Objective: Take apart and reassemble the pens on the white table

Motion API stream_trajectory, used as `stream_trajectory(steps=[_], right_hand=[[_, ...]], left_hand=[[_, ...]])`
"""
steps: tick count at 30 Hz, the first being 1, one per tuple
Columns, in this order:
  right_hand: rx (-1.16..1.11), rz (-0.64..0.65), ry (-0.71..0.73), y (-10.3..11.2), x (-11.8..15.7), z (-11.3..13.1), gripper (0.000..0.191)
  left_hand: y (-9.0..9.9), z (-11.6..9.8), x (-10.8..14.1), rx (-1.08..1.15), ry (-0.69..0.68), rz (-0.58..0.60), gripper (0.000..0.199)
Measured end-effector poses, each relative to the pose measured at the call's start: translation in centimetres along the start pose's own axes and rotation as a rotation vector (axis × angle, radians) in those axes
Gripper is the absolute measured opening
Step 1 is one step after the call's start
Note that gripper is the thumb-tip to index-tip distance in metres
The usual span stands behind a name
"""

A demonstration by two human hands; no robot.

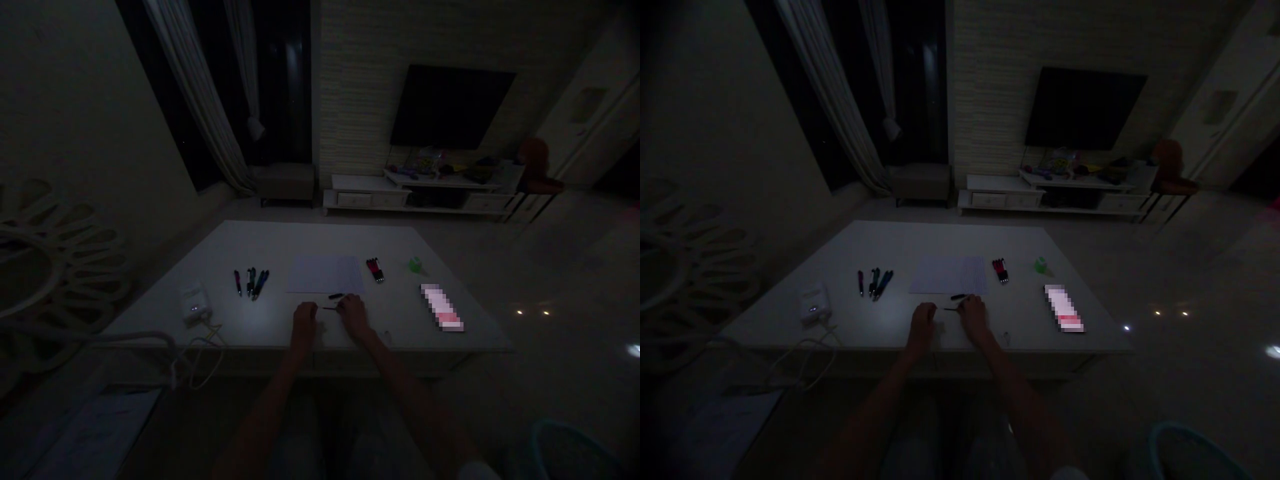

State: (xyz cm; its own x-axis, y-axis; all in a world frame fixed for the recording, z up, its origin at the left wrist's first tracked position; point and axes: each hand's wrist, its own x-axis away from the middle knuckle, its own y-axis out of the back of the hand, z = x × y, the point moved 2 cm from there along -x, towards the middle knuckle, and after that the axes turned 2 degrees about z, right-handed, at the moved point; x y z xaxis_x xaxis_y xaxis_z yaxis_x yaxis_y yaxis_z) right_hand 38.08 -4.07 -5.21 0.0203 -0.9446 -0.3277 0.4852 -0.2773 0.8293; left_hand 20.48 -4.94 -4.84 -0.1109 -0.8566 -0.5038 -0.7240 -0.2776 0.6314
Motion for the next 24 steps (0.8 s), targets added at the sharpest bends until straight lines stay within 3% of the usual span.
stream_trajectory(steps=[13, 19, 24], right_hand=[[0.056, 0.099, 0.18, 3.9, -0.2, 2.4, 0.013], [0.017, 0.182, 0.317, 4.0, -0.4, 3.2, 0.011], [-0.049, 0.19, 0.275, 3.6, -0.5, 3.8, 0.012]], left_hand=[[-1.3, 0.3, 0.4, -0.179, -0.106, 0.151, 0.016], [-1.5, -0.3, 0.7, -0.259, -0.207, 0.293, 0.018], [-1.2, -0.9, 1.0, -0.238, -0.264, 0.318, 0.025]])
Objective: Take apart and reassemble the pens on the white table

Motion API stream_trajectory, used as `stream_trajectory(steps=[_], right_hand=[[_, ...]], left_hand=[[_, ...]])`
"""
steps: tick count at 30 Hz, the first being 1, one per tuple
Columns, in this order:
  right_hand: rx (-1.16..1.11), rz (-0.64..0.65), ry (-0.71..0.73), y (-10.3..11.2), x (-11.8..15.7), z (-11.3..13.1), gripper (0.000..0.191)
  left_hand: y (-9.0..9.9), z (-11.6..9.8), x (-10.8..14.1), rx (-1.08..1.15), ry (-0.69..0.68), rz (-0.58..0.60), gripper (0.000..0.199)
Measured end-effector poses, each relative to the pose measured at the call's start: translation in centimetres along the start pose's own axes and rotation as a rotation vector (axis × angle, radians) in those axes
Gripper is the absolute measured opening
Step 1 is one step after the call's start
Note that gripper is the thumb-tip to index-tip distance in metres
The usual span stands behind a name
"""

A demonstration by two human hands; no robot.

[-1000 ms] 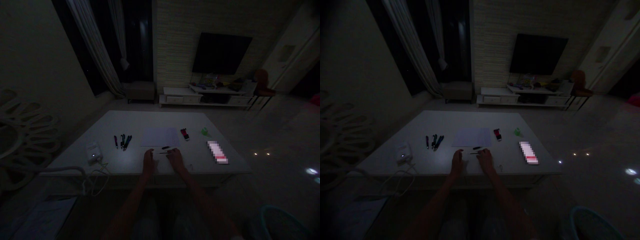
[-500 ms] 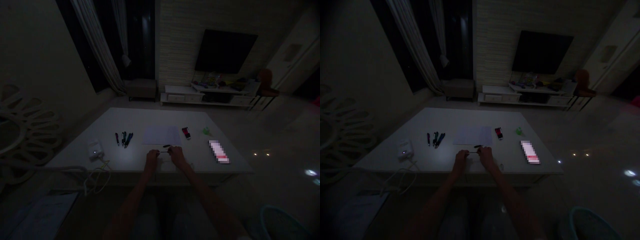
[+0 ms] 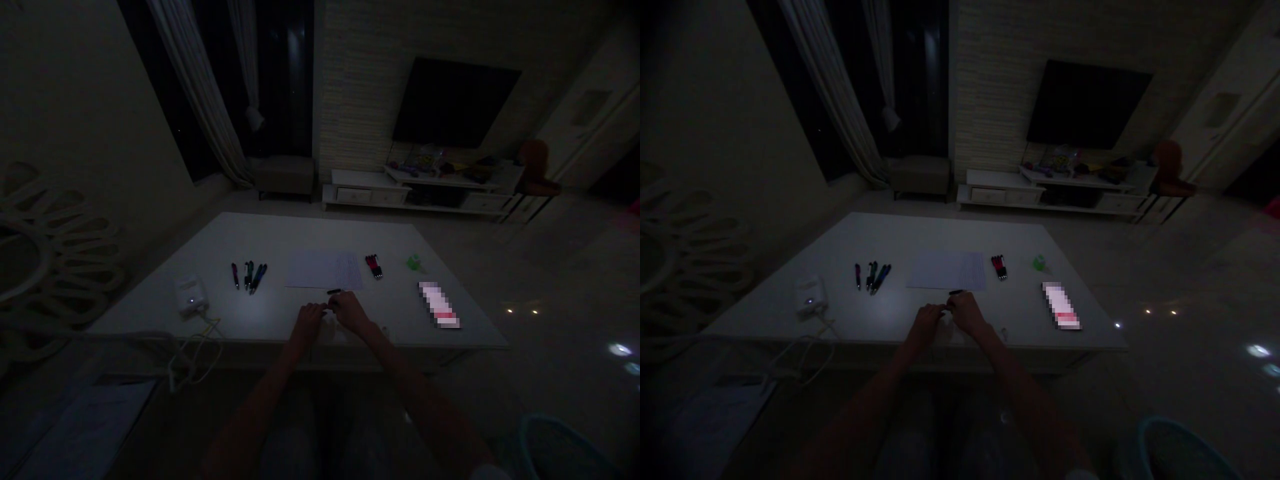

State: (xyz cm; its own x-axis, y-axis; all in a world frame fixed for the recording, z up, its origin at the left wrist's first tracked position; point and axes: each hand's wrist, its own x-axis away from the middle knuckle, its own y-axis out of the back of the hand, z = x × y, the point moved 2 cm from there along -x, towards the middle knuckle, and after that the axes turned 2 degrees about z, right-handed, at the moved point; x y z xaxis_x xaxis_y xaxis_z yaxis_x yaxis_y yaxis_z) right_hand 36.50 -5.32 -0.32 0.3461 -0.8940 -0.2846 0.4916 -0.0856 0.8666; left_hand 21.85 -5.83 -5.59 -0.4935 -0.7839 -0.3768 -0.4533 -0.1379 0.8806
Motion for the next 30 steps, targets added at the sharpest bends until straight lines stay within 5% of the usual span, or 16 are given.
stream_trajectory(steps=[4, 7, 10, 18, 26, 30], right_hand=[[-0.222, 0.005, -0.042, 0.0, 0.4, -1.3, 0.016], [-0.39, -0.158, -0.211, -0.1, 1.2, -3.9, 0.026], [-0.319, -0.304, -0.339, -0.9, 2.0, -6.1, 0.027], [-0.159, -0.191, -0.257, -3.4, 0.1, -5.5, 0.013], [-0.652, -0.186, -0.343, -1.8, 1.1, -5.8, 0.022], [-0.688, -0.178, -0.275, -0.9, 1.4, -5.2, 0.025]], left_hand=[[0.3, -0.3, 0.0, -0.027, 0.004, 0.058, 0.024], [0.6, -0.2, -0.1, -0.026, 0.085, 0.012, 0.024], [0.8, -0.1, -0.2, -0.021, 0.166, -0.079, 0.021], [0.6, -0.3, -0.4, -0.066, 0.208, -0.087, 0.019], [0.6, -0.5, -0.5, -0.145, 0.203, -0.003, 0.019], [0.5, -0.4, -0.4, -0.133, 0.178, -0.008, 0.019]])
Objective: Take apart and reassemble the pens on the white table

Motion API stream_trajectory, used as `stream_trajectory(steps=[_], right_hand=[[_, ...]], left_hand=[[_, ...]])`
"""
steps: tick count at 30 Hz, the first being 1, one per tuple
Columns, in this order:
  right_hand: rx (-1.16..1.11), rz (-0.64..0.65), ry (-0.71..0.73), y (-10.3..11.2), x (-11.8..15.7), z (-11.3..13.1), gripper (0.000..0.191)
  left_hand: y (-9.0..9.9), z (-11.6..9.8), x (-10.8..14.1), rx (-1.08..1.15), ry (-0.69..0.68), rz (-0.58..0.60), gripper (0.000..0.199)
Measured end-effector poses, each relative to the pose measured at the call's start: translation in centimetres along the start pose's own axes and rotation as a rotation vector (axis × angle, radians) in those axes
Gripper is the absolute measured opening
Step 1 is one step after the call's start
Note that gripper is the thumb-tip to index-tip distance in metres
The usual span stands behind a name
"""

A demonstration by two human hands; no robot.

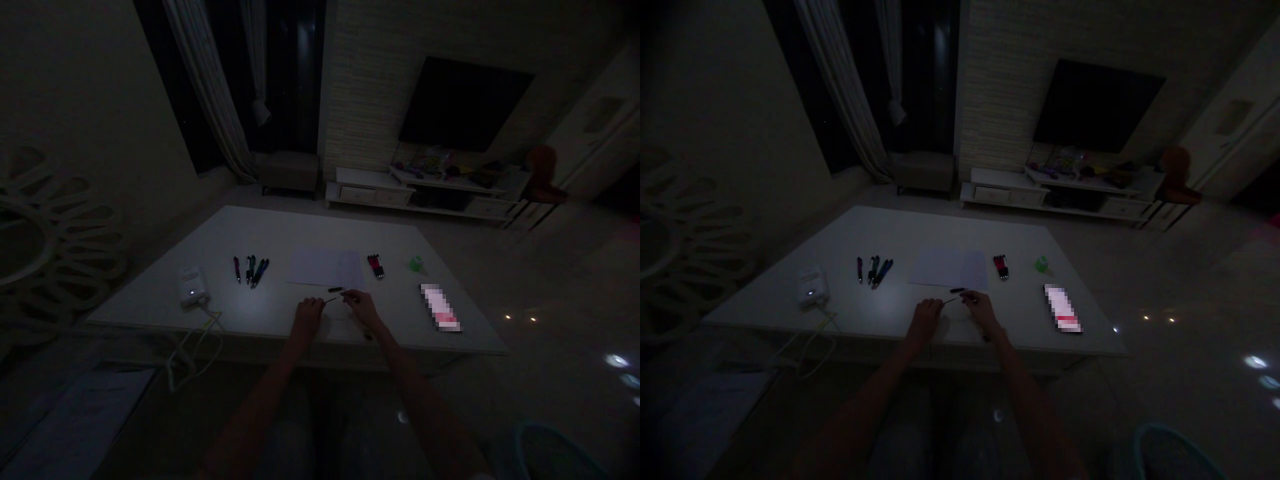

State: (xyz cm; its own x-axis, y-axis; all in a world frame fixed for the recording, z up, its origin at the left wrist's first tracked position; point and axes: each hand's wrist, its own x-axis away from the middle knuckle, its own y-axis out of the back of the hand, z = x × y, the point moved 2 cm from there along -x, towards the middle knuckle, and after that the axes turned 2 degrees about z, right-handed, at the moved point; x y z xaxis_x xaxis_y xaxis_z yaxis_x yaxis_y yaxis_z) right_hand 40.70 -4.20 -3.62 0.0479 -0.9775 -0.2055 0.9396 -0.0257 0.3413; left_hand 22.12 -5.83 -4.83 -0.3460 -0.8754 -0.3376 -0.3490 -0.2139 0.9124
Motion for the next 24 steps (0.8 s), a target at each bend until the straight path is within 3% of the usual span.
stream_trajectory(steps=[15, 24], right_hand=[[0.158, 0.061, 0.068, 0.1, 0.0, 1.5, 0.024], [0.178, 0.118, 0.032, -0.4, 0.0, 1.6, 0.02]], left_hand=[[0.1, -0.1, -0.1, -0.045, -0.015, 0.03, 0.017], [-0.3, -0.1, 0.1, -0.015, -0.072, 0.017, 0.015]])
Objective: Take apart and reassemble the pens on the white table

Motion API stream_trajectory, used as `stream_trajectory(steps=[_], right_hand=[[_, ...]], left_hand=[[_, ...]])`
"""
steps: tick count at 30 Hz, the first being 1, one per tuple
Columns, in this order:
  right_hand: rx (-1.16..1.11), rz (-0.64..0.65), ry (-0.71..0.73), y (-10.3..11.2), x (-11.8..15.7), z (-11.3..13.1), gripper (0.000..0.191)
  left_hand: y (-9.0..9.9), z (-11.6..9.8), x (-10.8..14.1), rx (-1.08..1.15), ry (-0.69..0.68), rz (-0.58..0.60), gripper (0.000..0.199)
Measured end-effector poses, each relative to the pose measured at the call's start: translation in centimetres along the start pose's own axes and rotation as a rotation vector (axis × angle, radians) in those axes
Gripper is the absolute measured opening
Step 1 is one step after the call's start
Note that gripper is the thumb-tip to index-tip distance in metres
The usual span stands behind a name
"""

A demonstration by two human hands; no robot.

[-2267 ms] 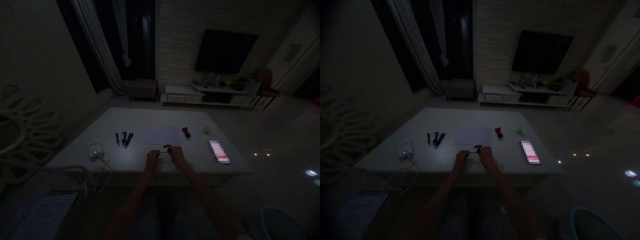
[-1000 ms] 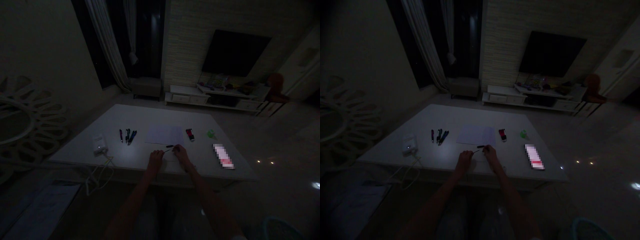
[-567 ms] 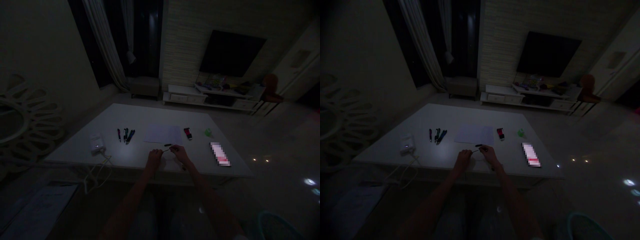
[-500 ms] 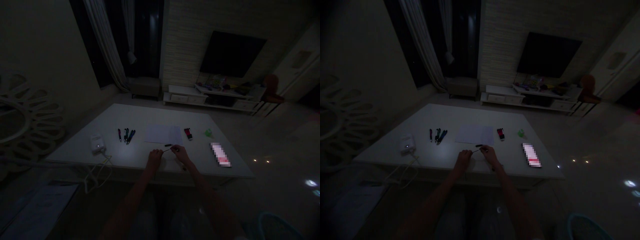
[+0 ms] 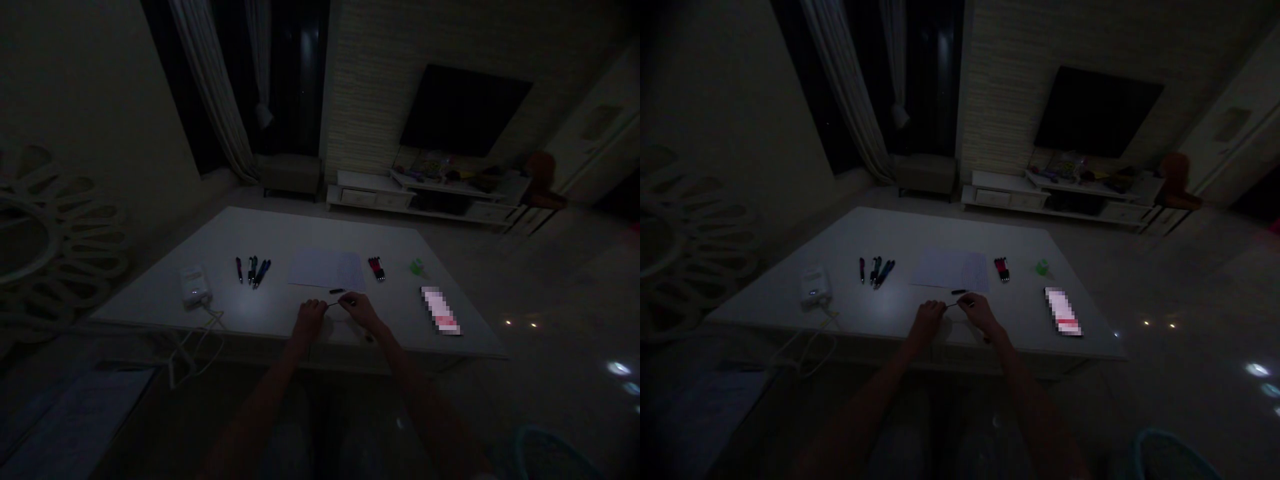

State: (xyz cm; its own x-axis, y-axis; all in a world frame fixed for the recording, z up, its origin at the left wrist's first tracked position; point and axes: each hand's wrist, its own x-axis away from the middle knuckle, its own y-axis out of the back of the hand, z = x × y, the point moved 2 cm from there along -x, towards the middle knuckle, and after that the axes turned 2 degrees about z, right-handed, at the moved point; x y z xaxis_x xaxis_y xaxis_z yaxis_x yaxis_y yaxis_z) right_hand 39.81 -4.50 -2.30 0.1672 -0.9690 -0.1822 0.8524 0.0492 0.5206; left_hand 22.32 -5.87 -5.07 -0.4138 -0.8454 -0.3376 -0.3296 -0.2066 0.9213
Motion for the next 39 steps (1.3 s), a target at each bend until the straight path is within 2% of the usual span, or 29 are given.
stream_trajectory(steps=[3, 6, 10, 13, 16, 21, 26, 30, 33, 39], right_hand=[[-0.002, 0.074, 0.007, -0.9, -0.2, 0.6, 0.017], [-0.01, 0.131, 0.006, -1.6, -0.4, 0.9, 0.016], [-0.077, 0.167, -0.013, -0.7, -0.6, -0.4, 0.031], [0.049, 0.032, -0.026, 0.6, -1.4, -2.2, 0.032], [0.254, -0.129, 0.002, 0.6, -2.8, -3.0, 0.026], [0.413, -0.121, 0.032, -0.9, -4.5, -2.4, 0.014], [0.274, -0.045, 0.016, 1.2, -2.2, -2.5, 0.016], [0.164, -0.033, 0.121, 3.1, 0.4, -2.0, 0.018], [0.187, -0.002, 0.167, 3.2, 1.0, -0.8, 0.018], [0.25, 0.067, 0.214, 2.2, 0.5, 1.3, 0.02]], left_hand=[[-0.1, -0.1, 0.1, 0.024, -0.047, 0.018, 0.014], [0.0, 0.0, 0.2, 0.04, -0.027, 0.039, 0.014], [0.5, -0.1, 0.1, 0.026, 0.001, 0.079, 0.015], [0.8, -0.2, 0.1, 0.02, 0.02, 0.076, 0.016], [0.8, -0.3, 0.2, 0.028, 0.017, 0.058, 0.016], [0.7, -0.2, 0.2, 0.013, 0.035, 0.055, 0.015], [0.7, -0.3, 0.1, 0.017, 0.043, 0.054, 0.016], [0.6, -0.3, 0.1, 0.022, 0.03, 0.025, 0.016], [0.6, -0.3, 0.0, 0.01, 0.034, 0.023, 0.015], [0.9, -0.4, 0.0, -0.015, 0.04, 0.053, 0.017]])
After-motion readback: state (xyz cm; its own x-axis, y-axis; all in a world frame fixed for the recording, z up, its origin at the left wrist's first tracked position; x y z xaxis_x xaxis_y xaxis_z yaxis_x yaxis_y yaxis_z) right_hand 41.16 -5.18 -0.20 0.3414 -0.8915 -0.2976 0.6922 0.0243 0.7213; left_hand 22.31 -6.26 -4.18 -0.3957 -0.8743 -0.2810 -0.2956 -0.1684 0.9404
